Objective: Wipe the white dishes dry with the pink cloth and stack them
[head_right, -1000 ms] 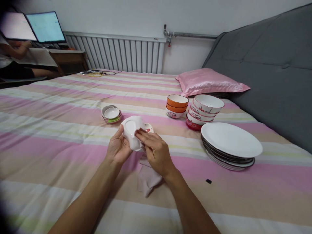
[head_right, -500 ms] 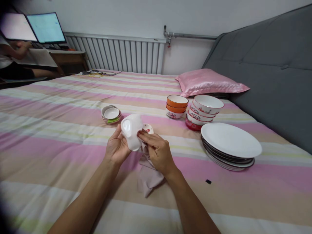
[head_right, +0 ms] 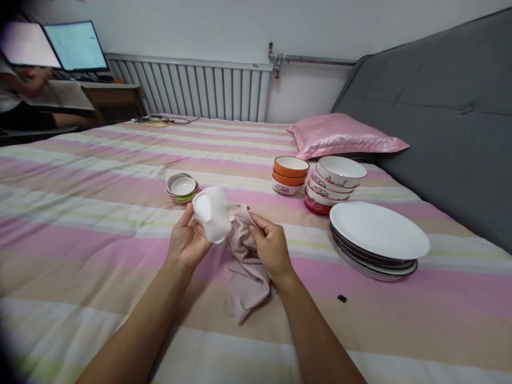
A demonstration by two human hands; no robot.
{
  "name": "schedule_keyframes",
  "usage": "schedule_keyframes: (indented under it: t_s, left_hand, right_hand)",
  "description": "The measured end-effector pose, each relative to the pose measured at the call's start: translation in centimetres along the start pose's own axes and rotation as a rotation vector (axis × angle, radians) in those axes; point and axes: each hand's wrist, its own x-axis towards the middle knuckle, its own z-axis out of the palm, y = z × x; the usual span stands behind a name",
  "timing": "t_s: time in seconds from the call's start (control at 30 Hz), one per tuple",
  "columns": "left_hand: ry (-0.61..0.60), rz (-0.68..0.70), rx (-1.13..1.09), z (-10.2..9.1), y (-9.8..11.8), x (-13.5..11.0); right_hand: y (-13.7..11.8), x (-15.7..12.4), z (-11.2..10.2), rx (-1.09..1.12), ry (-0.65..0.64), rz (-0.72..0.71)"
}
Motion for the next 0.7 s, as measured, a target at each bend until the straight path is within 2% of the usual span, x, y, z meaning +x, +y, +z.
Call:
schedule_keyframes:
  t_s: [0.07, 0.17, 0.27, 0.43, 0.7]
  left_hand:
    - [0.025, 0.006, 0.009, -0.1, -0.1, 0.0]
    - [0.055, 0.002, 0.004, 0.0, -0.4, 0.0]
    - [0.081, -0.027, -0.008, 0.1, -0.9, -0.2]
    - [0.103, -0.067, 0.003, 0.2, -1.4, -0.3]
    - [0.105, -0.084, -0.003, 0.1, -0.7, -0.1]
  right_hand:
    - [-0.1, 0.1, -0.1, 0.09, 0.052, 0.029]
    - [-0.5, -0.1, 0.0, 0.06, 0.066, -0.016]
    - [-1.0, -0.6, 0.6, -0.085, -0.025, -0.133]
    - [-1.1, -1.1, 1.4, -0.397, -0.206, -0.421]
    - [-0.8, -1.2, 1.6, -0.596, -0.356, -0.577]
